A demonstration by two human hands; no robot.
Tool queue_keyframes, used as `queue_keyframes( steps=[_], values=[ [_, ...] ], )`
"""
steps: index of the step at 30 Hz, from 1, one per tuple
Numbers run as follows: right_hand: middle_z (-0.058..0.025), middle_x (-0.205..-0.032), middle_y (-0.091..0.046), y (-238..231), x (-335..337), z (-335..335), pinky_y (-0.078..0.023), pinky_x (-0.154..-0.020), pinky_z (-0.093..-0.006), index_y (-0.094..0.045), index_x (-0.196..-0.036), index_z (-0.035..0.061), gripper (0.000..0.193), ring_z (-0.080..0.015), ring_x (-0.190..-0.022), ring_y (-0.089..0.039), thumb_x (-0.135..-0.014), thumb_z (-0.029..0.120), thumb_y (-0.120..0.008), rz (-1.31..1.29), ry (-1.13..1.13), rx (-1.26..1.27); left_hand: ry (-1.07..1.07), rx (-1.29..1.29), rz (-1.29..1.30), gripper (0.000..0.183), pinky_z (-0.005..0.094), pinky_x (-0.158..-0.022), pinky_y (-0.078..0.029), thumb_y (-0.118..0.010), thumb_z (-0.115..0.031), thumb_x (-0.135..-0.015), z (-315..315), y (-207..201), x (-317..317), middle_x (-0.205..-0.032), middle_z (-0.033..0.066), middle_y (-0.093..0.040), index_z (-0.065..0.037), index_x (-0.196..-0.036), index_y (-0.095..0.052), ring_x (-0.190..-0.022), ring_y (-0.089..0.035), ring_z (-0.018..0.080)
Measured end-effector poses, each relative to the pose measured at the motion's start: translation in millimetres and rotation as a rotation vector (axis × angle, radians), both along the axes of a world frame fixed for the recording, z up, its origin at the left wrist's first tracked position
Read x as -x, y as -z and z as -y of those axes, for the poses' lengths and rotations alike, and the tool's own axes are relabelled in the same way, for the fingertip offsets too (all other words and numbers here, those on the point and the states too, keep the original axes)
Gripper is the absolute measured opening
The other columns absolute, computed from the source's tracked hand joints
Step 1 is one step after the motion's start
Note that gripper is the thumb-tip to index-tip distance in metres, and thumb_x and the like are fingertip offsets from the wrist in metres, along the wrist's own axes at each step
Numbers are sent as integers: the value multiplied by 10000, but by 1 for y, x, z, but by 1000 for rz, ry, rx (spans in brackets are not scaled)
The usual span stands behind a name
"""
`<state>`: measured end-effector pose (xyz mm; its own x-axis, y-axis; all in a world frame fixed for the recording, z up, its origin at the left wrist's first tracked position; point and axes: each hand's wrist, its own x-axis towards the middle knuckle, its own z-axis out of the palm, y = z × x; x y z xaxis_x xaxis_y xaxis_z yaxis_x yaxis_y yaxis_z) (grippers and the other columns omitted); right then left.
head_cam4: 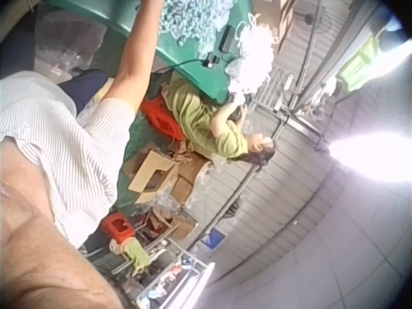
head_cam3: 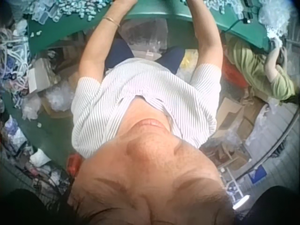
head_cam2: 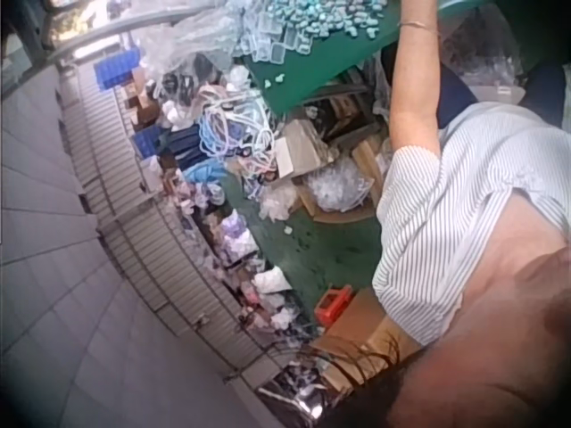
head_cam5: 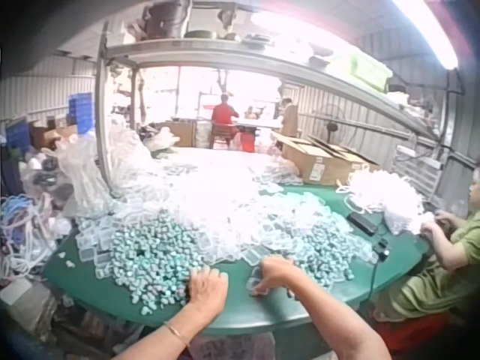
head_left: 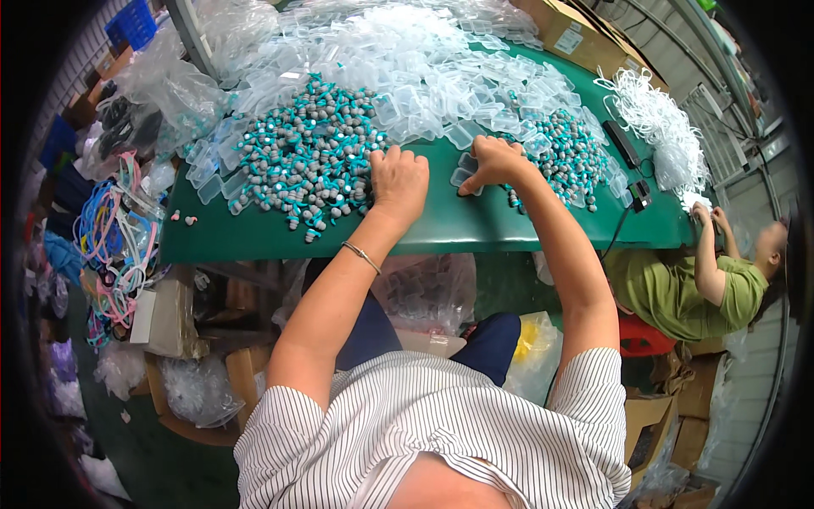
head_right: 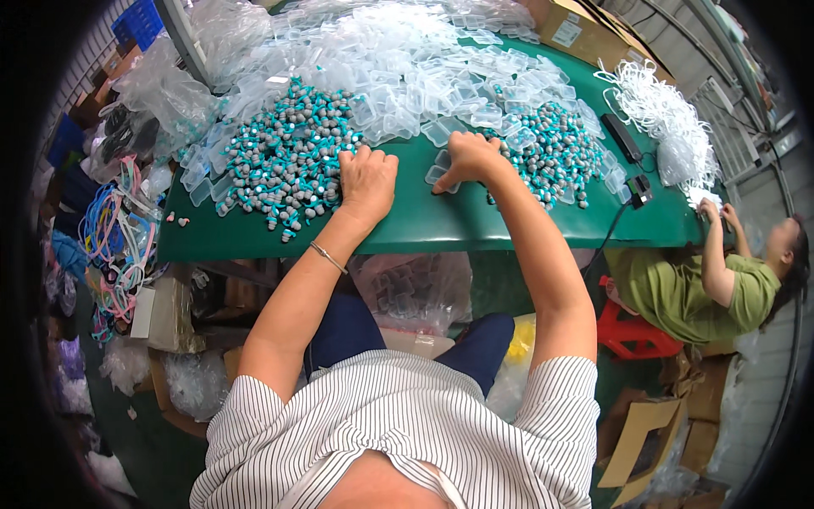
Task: The person assembles small plastic and metal components by hand, placing beads inside clear plastic cases.
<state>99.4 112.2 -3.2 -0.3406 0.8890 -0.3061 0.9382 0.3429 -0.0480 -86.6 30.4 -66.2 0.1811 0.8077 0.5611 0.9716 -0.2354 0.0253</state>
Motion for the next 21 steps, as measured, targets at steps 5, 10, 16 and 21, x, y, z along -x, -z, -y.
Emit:
queue_keyframes(
  steps=[5,10,16,21],
  values=[
    [-142,-1215,-588,7,0,0,-355,-965,-500,-556,-1239,42,1002,-324,-1219,-503,-445,552,-891,-21,11,-39,13,-1,10,57,412,-786,-354,-599,-81,-770,1,1,-2,-803,35,-624,-124,-791,-629,-878,-571,226],
    [-133,-1054,-595,28,-10,16,-462,-824,-453,-596,-1061,64,566,-330,-1028,-590,-650,368,-839,-419,-105,-273,42,24,39,49,429,-795,-361,-610,-88,-764,0,5,0,-824,66,-619,-111,-797,-639,-888,-570,250],
    [-86,-879,-573,35,-4,82,-442,-741,-430,-594,-900,98,197,-281,-858,-593,-795,216,-712,-408,-543,-668,7,12,127,132,419,-781,-362,-632,-67,-764,1,6,3,-802,42,-610,-157,-853,-669,-874,-569,247],
    [-48,-828,-659,45,-29,36,-399,-778,-449,-674,-855,126,172,-273,-856,-614,-804,284,-719,-421,-209,-879,60,4,176,79,432,-775,-358,-627,-90,-751,4,3,3,-810,77,-616,-144,-803,-653,-867,-569,271]
  ],
)
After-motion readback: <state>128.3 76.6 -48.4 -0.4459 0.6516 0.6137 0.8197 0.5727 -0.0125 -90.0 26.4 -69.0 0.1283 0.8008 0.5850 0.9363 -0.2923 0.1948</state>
